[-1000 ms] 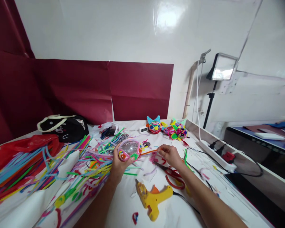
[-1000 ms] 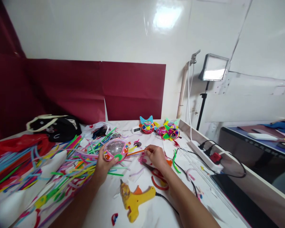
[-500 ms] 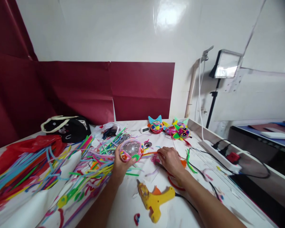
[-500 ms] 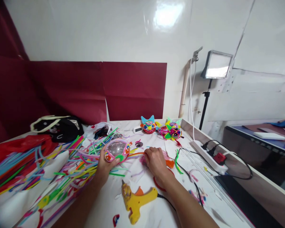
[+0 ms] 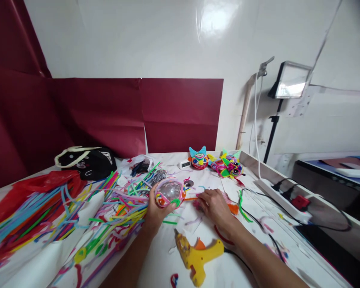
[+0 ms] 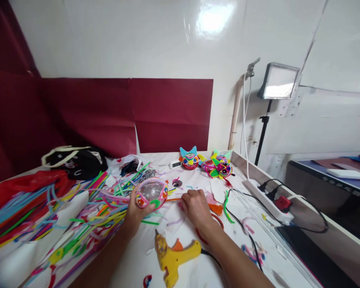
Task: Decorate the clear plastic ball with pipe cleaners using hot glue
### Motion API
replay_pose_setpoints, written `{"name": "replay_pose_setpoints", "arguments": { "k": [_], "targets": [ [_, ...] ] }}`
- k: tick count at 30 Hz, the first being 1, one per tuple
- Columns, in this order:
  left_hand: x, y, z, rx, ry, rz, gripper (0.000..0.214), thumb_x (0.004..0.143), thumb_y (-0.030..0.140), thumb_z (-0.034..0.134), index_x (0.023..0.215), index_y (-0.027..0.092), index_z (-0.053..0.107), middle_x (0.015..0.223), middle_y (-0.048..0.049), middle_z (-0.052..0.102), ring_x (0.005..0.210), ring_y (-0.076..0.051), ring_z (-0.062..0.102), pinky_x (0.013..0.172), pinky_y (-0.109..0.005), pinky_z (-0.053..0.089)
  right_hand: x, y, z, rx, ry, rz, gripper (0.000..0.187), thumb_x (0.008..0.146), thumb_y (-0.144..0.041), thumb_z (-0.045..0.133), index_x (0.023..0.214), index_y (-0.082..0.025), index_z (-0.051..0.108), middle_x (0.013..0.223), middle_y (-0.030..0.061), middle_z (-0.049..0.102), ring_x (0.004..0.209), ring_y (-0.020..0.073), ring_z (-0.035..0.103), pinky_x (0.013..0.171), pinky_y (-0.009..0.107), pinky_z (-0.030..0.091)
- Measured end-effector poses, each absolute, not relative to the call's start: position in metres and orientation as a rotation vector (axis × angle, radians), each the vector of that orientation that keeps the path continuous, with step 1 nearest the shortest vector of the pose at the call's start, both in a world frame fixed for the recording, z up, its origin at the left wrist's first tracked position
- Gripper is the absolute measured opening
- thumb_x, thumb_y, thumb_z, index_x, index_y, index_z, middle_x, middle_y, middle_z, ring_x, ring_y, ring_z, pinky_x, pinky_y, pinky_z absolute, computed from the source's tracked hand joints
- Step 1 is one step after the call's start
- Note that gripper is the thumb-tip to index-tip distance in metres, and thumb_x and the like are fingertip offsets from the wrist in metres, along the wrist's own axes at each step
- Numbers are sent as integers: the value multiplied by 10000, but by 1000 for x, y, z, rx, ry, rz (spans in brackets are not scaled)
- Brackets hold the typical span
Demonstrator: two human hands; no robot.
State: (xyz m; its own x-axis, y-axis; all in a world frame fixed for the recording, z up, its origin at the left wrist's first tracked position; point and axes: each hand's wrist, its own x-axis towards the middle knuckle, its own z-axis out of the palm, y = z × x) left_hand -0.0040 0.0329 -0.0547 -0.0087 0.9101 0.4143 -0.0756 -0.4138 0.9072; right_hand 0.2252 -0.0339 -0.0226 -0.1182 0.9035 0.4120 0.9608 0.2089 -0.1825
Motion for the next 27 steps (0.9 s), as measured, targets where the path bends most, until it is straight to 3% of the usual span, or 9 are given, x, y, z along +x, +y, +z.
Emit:
{"name": "replay_pose_setpoints", "arguments": {
  "k": [19, 27],
  "targets": [
    [3, 14, -39, 1767, 919, 1534, 1035, 511, 280, 919, 1422, 218, 432, 1455, -160, 527, 1363, -383, 509, 1156, -515, 404, 231, -40, -20, -1750, -2050, -179, 265, 1016, -259, 523, 942, -183, 766, 943, 105, 741, 869, 237, 670, 842, 362, 378],
    [5, 14, -46, 1919, 918, 1578, 1065, 507, 307, 919, 1439, 200, 415, 1468, -182, 505, 1375, -407, 496, 1166, -525, 395, 228, -43, -21, -1491, -1831, -140, 397, 1053, -443, 421, 1182, -189, 698, 1046, 111, 751, 992, 268, 668, 899, 396, 440]
  ]
}}
